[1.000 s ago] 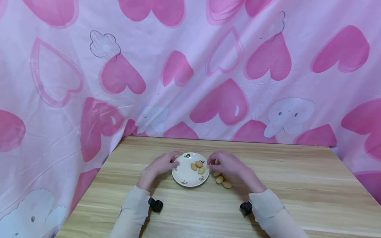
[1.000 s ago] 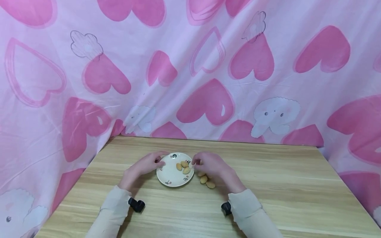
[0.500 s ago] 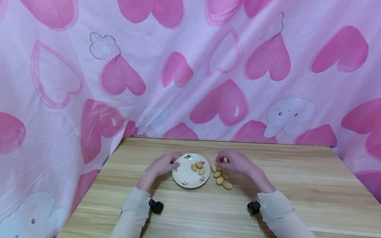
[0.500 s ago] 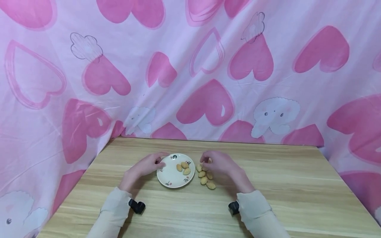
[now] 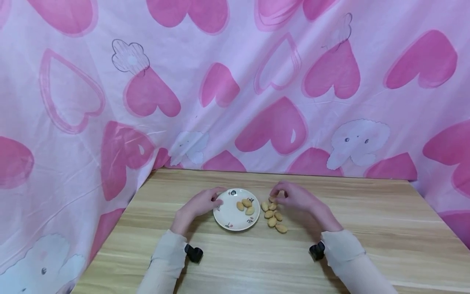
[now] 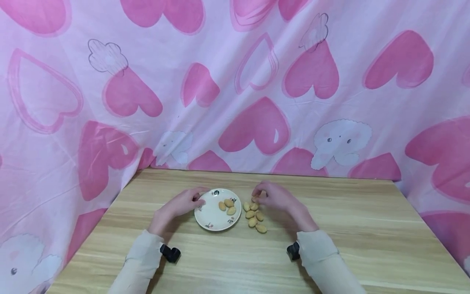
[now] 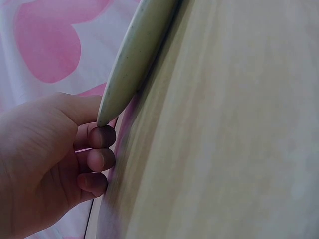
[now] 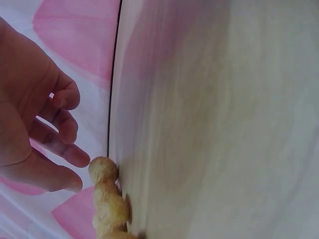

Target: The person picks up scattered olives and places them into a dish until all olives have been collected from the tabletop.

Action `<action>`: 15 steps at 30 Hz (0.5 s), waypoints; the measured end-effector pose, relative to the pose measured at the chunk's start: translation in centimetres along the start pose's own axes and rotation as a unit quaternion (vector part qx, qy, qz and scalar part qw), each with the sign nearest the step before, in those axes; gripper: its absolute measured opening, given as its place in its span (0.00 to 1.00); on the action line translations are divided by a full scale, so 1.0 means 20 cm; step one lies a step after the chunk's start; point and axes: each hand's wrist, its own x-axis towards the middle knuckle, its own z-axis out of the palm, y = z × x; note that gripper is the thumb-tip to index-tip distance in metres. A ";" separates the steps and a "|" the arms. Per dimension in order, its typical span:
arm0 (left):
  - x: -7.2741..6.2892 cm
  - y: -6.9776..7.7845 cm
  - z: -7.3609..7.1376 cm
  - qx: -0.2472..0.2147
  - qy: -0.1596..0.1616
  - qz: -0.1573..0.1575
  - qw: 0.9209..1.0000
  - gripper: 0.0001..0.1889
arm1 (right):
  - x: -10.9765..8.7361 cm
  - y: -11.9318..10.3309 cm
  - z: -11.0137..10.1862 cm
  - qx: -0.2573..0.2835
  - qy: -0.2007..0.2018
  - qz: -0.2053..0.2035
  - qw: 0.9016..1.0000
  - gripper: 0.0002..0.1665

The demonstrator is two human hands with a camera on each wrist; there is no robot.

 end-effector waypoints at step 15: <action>0.00 0.01 0.00 0.007 0.000 0.004 1.000 0.26 | 0.02 0.08 -0.01 0.050 -0.031 -0.010 0.998 0.16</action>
